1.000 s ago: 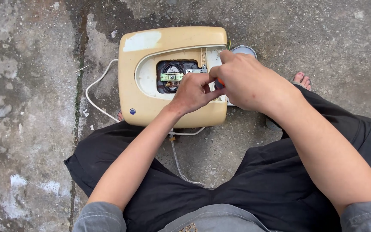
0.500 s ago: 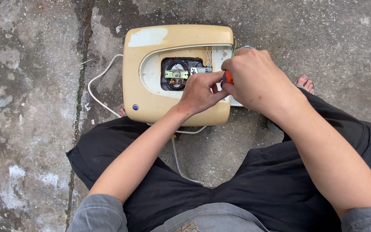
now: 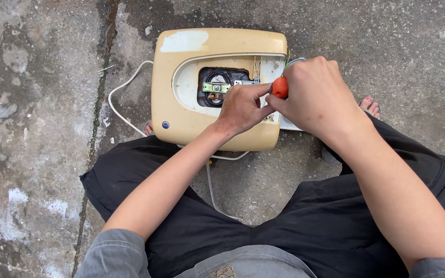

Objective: Opening the outer casing of a water heater and disconnecting the internal electrical wires using a screwdriver.

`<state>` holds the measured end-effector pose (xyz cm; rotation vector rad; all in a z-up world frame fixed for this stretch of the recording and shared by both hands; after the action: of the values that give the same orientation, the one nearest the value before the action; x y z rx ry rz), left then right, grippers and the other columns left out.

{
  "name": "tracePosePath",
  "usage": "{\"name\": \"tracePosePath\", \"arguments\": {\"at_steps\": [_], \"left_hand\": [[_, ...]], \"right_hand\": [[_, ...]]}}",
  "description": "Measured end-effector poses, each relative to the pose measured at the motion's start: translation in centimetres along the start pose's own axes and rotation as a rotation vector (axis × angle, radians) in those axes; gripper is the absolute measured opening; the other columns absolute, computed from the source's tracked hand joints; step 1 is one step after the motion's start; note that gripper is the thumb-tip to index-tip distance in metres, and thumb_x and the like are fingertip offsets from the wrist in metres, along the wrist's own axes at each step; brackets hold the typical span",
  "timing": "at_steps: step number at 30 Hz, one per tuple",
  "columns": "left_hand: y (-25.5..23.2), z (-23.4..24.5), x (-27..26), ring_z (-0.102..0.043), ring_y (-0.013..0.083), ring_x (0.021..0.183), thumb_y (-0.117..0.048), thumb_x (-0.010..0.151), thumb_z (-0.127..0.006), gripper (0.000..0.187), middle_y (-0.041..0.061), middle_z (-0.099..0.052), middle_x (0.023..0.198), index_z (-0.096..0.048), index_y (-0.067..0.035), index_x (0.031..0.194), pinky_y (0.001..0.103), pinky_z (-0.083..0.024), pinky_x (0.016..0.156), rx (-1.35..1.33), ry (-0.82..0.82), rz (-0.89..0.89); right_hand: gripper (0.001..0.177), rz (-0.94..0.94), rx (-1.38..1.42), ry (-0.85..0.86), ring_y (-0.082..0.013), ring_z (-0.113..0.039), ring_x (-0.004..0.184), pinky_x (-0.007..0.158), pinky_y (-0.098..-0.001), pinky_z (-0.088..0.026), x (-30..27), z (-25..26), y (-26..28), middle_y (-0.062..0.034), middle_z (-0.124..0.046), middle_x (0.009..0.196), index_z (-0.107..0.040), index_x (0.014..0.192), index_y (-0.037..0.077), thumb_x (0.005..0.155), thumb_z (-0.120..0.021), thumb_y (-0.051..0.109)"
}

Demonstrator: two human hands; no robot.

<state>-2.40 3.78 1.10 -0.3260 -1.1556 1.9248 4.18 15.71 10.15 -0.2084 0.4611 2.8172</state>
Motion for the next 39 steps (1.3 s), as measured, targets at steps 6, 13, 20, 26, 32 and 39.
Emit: {"name": "tracePosePath", "arguments": {"at_steps": [6, 13, 20, 26, 32, 39], "left_hand": [[0.0, 0.4, -0.5, -0.072, 0.021, 0.058, -0.024, 0.089, -0.077, 0.008, 0.005, -0.065, 0.06, -0.074, -0.02, 0.095, 0.03, -0.052, 0.056, -0.173, 0.108, -0.15], [-0.6, 0.1, -0.3, -0.052, 0.0044, 0.043, -0.017, 0.083, -0.079, 0.025, -0.002, -0.077, 0.068, -0.078, -0.016, 0.107, 0.022, -0.04, 0.042, 0.012, 0.049, -0.16], [-0.8, 0.0, -0.1, -0.064, 0.0115, 0.053, -0.023, 0.082, -0.079, 0.024, 0.002, -0.076, 0.073, -0.075, -0.012, 0.103, 0.027, -0.049, 0.052, 0.009, 0.15, -0.138], [-0.8, -0.2, -0.3, -0.059, 0.0126, 0.048, -0.036, 0.083, -0.077, 0.027, 0.004, -0.073, 0.065, -0.074, -0.01, 0.088, 0.03, -0.046, 0.048, 0.016, 0.059, -0.142], [-2.3, 1.3, 0.1, -0.066, 0.0107, 0.055, -0.014, 0.076, -0.078, 0.015, 0.002, -0.075, 0.07, -0.073, -0.007, 0.089, 0.026, -0.052, 0.053, -0.068, 0.122, -0.088], [-0.9, 0.7, -0.2, -0.065, 0.0117, 0.055, -0.03, 0.073, -0.083, 0.029, 0.004, -0.077, 0.071, -0.08, -0.007, 0.091, 0.028, -0.051, 0.055, -0.056, 0.088, -0.141]], "right_hand": [[0.029, 0.107, 0.038, 0.216, -0.0377, -0.069, 0.091, 0.082, -0.0508, -0.06, -1.2, 2.9, 2.4, -0.0138, -0.068, 0.093, -0.082, 0.09, 0.007, 0.068, -0.073, -0.01], [0.043, 0.077, -0.024, -0.078, -0.0308, -0.064, 0.043, 0.05, -0.0404, -0.055, -1.3, 2.6, 1.5, -0.0194, -0.071, 0.066, -0.077, 0.088, -0.006, 0.08, -0.086, 0.036], [0.028, 0.23, 0.121, -0.021, -0.0344, -0.067, 0.066, 0.066, -0.0438, -0.055, -1.6, 3.2, 2.5, -0.0139, -0.074, 0.084, -0.079, 0.091, 0.0, 0.063, -0.079, 0.005], [0.037, 0.114, 0.102, -0.032, -0.0307, -0.061, 0.049, 0.054, -0.0401, -0.052, -1.4, 3.1, 2.2, -0.0144, -0.07, 0.067, -0.075, 0.082, -0.002, 0.075, -0.088, 0.033], [0.022, 0.122, 0.034, -0.062, -0.0317, -0.06, 0.053, 0.061, -0.041, -0.055, -1.8, 3.1, 2.3, -0.0154, -0.067, 0.074, -0.076, 0.091, -0.001, 0.075, -0.079, 0.014], [0.033, 0.348, 0.199, -0.034, -0.0333, -0.066, 0.073, 0.07, -0.0423, -0.054, -2.1, 3.9, 3.4, -0.0126, -0.073, 0.089, -0.077, 0.093, -0.002, 0.071, -0.085, 0.021]]}}
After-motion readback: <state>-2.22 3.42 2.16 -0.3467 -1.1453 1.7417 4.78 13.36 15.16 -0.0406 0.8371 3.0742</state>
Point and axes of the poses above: each hand's wrist, its own x-axis towards the middle knuckle, its own z-axis out of the back of the hand, y = z × x, the point moved 5 cm from there along x, towards the middle knuckle
